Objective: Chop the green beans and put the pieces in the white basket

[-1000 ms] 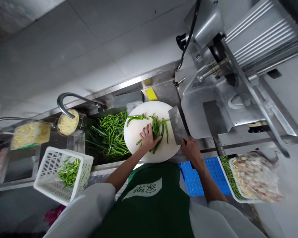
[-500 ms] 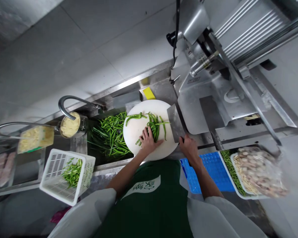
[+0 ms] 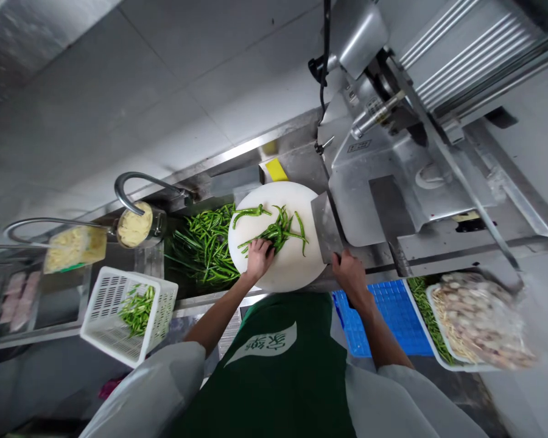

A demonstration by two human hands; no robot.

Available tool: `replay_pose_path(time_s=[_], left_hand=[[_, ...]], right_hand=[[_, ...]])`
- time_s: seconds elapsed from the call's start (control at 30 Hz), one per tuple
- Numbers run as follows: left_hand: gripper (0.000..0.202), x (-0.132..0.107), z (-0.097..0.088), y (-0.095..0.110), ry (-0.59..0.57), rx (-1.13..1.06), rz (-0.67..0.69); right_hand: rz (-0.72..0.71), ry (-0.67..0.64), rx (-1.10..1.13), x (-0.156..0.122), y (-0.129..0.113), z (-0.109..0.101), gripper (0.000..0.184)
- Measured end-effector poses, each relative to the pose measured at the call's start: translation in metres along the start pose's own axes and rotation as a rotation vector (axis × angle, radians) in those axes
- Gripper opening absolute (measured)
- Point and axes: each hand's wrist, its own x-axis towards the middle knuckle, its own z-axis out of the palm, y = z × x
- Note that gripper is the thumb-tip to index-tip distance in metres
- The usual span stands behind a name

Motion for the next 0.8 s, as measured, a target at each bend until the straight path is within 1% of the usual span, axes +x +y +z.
replay_pose_path(time_s=[0.07, 0.1, 0.17, 0.23, 0.3, 0.37, 0.4, 0.47, 0.5, 0.53, 0.57, 0.63, 0.67, 0.73, 0.8], left_hand=[[0.014, -0.003, -0.001, 0.005, 0.039, -0.103, 0.049], [0.014, -0.005, -0.006, 0.007, 0.067, -0.173, 0.071], [0.013, -0.007, -0.022, 0.007, 0.125, -0.324, 0.099], [0.013, -0.002, -0.042, 0.002, 0.19, -0.414, 0.096], [0.013, 0.014, -0.058, -0.012, 0.256, -0.409, 0.069], [0.01, 0.041, -0.066, -0.03, 0.288, -0.356, 0.029], [0.007, 0.055, -0.066, -0.04, 0.271, -0.331, 0.006], [0.006, 0.081, -0.062, -0.056, 0.186, -0.283, -0.031], [0.007, 0.089, -0.058, -0.06, 0.163, -0.251, -0.05], [0.008, 0.093, -0.054, -0.061, 0.164, -0.216, -0.065], [0.008, 0.092, -0.05, -0.058, 0.182, -0.183, -0.069], [0.01, 0.078, -0.04, -0.045, 0.208, -0.136, -0.034], [0.013, 0.067, -0.034, -0.037, 0.185, -0.127, -0.001], [0.018, 0.038, -0.023, -0.021, 0.09, -0.124, 0.04], [0.02, 0.011, -0.011, -0.009, 0.016, -0.127, 0.023]], right_hand=[[0.009, -0.003, 0.01, 0.0, 0.001, 0.001, 0.042], [0.013, -0.005, 0.014, 0.0, 0.001, 0.002, 0.043], [0.016, -0.004, 0.021, -0.001, 0.002, 0.002, 0.042], [0.007, 0.001, 0.029, -0.001, 0.002, 0.003, 0.041], [-0.004, 0.01, 0.026, 0.0, 0.003, 0.004, 0.041], [-0.005, 0.019, 0.014, 0.001, 0.004, 0.006, 0.041], [0.001, 0.022, 0.006, 0.001, 0.004, 0.007, 0.041], [0.01, 0.022, -0.005, 0.001, 0.005, 0.008, 0.042], [0.009, 0.021, -0.005, 0.001, 0.005, 0.008, 0.042], [0.006, 0.017, -0.003, 0.001, 0.004, 0.008, 0.042], [0.003, 0.011, 0.002, 0.0, 0.003, 0.007, 0.042], [0.011, 0.002, 0.02, -0.002, 0.001, 0.005, 0.041], [0.02, -0.001, 0.03, -0.003, 0.0, 0.004, 0.041], [0.04, -0.003, 0.046, -0.004, -0.002, 0.003, 0.042], [0.045, -0.001, 0.051, -0.004, -0.002, 0.002, 0.043]])
